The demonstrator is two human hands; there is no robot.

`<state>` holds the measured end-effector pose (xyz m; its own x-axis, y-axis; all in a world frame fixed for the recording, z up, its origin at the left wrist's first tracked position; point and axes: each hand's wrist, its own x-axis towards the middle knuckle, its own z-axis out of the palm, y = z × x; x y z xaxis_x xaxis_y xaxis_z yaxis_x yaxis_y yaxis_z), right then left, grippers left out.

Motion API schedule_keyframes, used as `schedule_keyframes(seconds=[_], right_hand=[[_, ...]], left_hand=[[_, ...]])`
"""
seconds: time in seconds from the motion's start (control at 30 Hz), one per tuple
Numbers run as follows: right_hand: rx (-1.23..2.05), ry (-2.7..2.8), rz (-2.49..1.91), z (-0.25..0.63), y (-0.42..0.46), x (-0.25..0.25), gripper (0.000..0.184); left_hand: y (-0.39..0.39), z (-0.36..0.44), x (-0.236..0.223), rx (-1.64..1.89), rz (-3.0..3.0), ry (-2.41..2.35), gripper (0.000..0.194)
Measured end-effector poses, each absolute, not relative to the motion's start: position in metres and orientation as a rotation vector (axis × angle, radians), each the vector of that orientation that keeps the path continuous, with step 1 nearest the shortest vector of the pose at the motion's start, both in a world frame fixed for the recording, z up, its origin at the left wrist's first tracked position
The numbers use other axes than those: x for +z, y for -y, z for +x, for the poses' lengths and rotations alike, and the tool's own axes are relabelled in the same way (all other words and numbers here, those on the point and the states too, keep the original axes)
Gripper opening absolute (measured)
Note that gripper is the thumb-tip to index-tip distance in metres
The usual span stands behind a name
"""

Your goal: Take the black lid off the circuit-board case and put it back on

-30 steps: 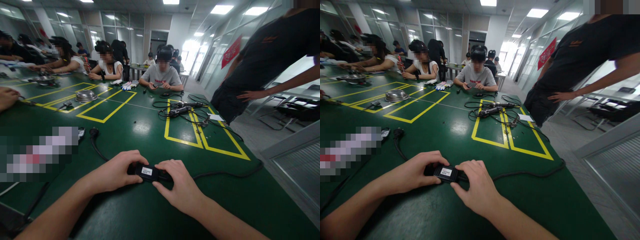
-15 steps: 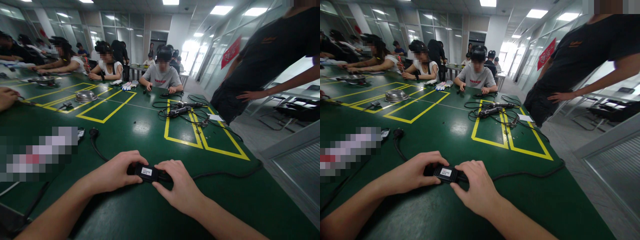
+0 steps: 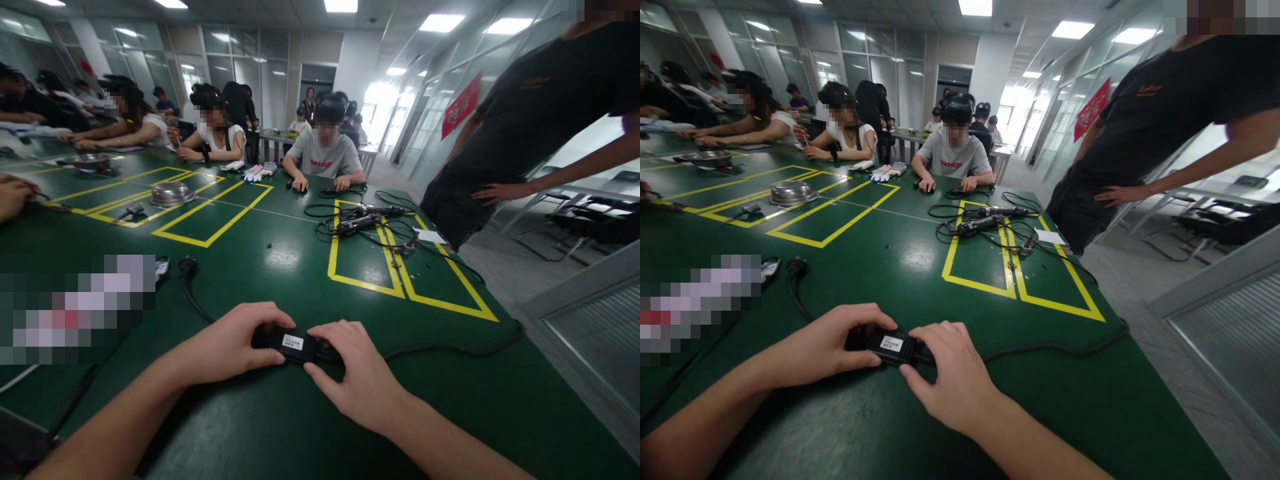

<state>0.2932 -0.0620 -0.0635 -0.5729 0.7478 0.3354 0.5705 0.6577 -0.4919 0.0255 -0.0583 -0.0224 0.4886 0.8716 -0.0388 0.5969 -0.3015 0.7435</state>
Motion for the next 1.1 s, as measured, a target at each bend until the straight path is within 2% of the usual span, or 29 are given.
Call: schedule_keyframes(seconds=[0.17,0.3,0.4,0.57,0.63,0.77,0.97,1.1], right_hand=[[0.525,2.259,-1.112,0.293,0.064,-0.067,0.062],[0.566,2.236,-1.119,0.293,0.065,-0.069,0.064],[0.551,2.253,-1.114,0.292,0.064,-0.068,0.056],[0.437,2.325,-1.037,0.291,0.063,-0.066,0.025],[0.402,2.34,-0.983,0.291,0.062,-0.066,0.019],[0.376,2.347,-0.976,0.291,0.06,-0.07,0.016],[0.44,2.327,-0.971,0.294,0.058,-0.076,0.009],[0.487,2.301,-1.006,0.295,0.058,-0.079,0.008]], left_hand=[[0.059,0.024,-0.023,0.57,1.982,-1.249,0.04],[0.054,0.023,-0.026,0.652,2.018,-1.36,0.034],[0.05,0.022,-0.032,0.671,2.065,-1.505,0.028],[0.046,0.023,-0.04,0.634,2.064,-1.528,0.024],[0.046,0.022,-0.041,0.642,2.089,-1.487,0.019],[0.052,0.02,-0.036,0.68,2.191,-1.395,0.014],[0.06,0.02,-0.026,0.434,2.149,-1.31,0.006],[0.06,0.021,-0.025,0.402,2.101,-1.311,0.01]])
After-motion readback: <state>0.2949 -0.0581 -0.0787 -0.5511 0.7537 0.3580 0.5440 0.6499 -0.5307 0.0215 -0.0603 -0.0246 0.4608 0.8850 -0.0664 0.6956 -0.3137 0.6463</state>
